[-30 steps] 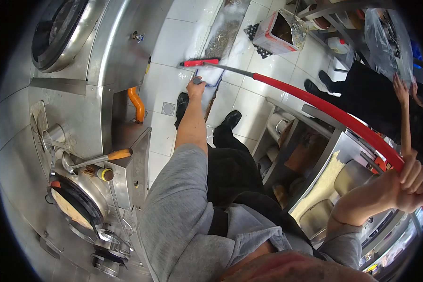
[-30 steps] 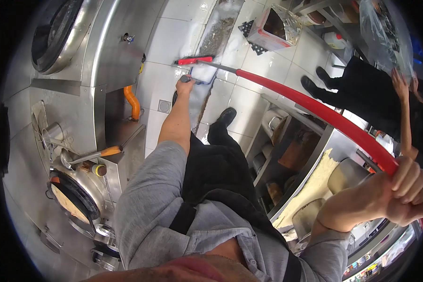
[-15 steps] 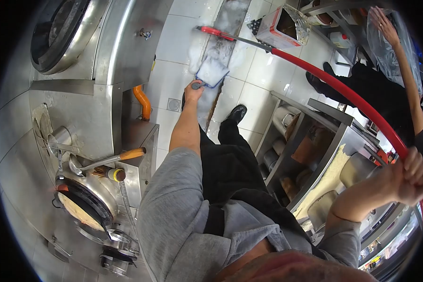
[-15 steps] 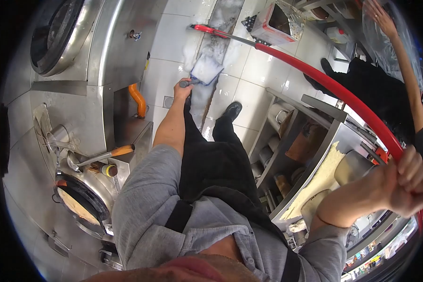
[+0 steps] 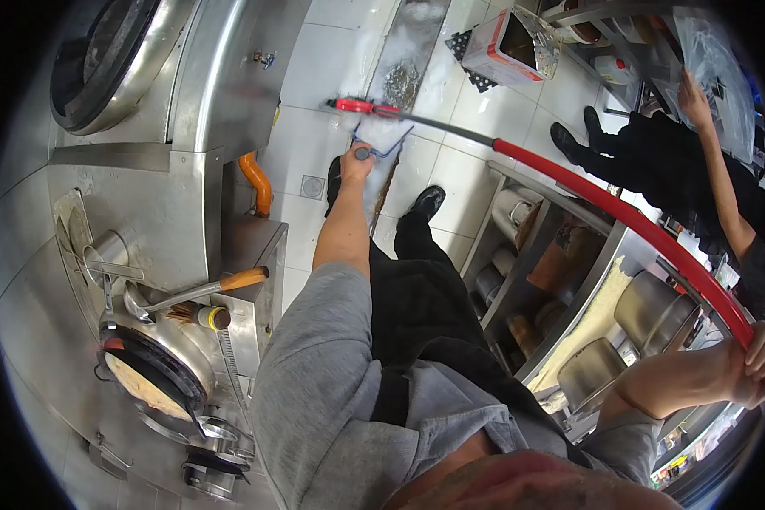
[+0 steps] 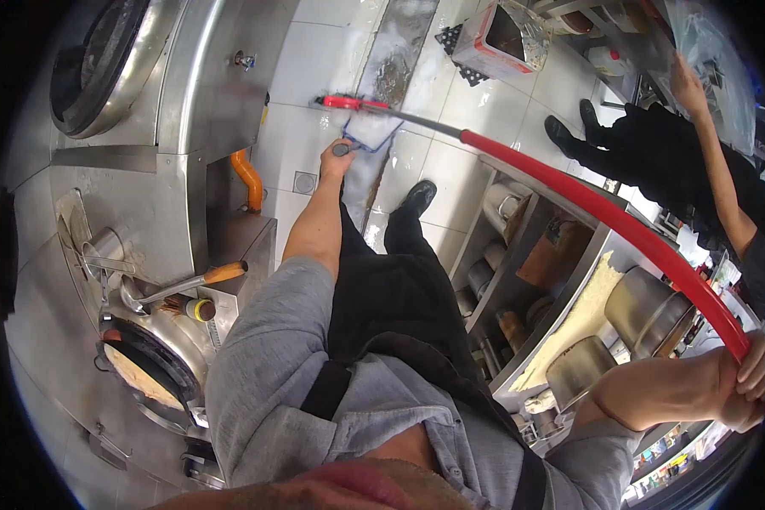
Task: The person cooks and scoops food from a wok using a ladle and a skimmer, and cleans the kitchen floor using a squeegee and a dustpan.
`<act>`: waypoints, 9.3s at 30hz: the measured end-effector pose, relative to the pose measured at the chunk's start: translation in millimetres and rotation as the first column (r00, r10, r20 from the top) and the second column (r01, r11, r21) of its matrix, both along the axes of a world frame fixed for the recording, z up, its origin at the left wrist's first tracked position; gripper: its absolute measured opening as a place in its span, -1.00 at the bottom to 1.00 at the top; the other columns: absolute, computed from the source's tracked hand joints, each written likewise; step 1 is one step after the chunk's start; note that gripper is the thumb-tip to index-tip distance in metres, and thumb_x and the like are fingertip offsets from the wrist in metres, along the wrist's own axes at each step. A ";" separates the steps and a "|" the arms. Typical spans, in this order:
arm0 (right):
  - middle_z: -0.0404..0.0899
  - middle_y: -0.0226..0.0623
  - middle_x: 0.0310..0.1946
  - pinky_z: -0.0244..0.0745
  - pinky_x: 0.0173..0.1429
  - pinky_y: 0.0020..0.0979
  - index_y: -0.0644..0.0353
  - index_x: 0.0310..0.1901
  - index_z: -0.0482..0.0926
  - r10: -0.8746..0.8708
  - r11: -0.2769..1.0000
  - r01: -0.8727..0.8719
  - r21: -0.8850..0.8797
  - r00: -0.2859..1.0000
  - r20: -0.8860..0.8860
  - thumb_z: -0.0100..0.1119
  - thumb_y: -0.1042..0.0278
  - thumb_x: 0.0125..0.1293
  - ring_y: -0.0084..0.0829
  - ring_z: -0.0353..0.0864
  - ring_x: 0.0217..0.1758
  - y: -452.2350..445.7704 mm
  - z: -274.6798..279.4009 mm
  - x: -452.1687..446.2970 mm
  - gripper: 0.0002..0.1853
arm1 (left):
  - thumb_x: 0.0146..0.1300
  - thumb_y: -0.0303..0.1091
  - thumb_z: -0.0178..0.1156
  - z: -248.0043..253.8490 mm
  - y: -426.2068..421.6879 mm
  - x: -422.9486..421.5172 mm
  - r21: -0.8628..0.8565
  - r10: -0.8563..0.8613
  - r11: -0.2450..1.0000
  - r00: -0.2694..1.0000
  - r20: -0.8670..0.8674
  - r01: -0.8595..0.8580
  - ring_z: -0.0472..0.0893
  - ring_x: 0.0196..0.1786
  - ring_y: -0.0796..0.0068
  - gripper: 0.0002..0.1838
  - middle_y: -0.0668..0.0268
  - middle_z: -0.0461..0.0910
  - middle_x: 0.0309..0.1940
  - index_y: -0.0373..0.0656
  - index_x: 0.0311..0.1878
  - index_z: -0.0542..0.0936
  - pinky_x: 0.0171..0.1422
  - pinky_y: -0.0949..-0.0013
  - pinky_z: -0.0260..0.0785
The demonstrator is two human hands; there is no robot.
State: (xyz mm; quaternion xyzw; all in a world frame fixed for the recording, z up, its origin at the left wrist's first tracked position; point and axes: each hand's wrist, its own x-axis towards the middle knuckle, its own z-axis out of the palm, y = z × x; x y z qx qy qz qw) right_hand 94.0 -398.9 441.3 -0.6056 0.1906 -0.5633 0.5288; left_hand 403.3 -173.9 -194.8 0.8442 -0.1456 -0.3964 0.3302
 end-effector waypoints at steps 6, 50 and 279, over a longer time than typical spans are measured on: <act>-0.07 -0.57 -0.84 0.01 -0.73 -0.54 -0.03 -0.69 0.10 0.143 0.981 -0.158 -0.108 0.980 -0.136 -0.36 -0.03 0.41 -0.63 -0.12 -0.82 -10.2 -36.8 30.5 -0.50 | -0.16 -0.44 0.31 -1.9 19.5 -9.3 -0.031 0.095 0.995 0.995 0.008 -0.094 0.58 -0.19 0.43 -0.74 0.29 0.62 -0.28 -0.05 -0.30 0.62 -0.06 0.42 0.39; -0.10 -0.61 -0.86 0.31 -0.63 -0.49 -0.03 -0.73 0.03 0.277 0.955 -0.293 -0.044 0.935 -0.221 -0.35 -0.03 0.43 -0.67 -0.14 -0.84 -19.5 -52.9 87.2 -0.46 | -0.15 -0.24 0.29 -14.7 -4.9 -21.1 0.012 0.203 0.979 0.977 0.058 -0.204 0.59 -0.12 0.14 -0.64 0.11 0.61 -0.24 -0.10 -0.19 0.60 0.01 0.26 0.41; 0.09 -0.52 -0.80 0.03 -0.71 -0.55 0.02 -0.73 0.16 -0.396 0.838 0.350 -0.417 0.918 -0.025 -0.21 0.13 0.30 -0.62 0.02 -0.79 97.2 72.7 -43.6 -0.58 | -0.11 -0.51 0.28 144.4 68.6 -42.2 -0.437 0.477 0.835 0.836 0.271 -0.335 0.60 -0.26 0.25 -0.61 0.15 0.60 -0.37 -0.22 -0.12 0.50 -0.10 0.32 0.42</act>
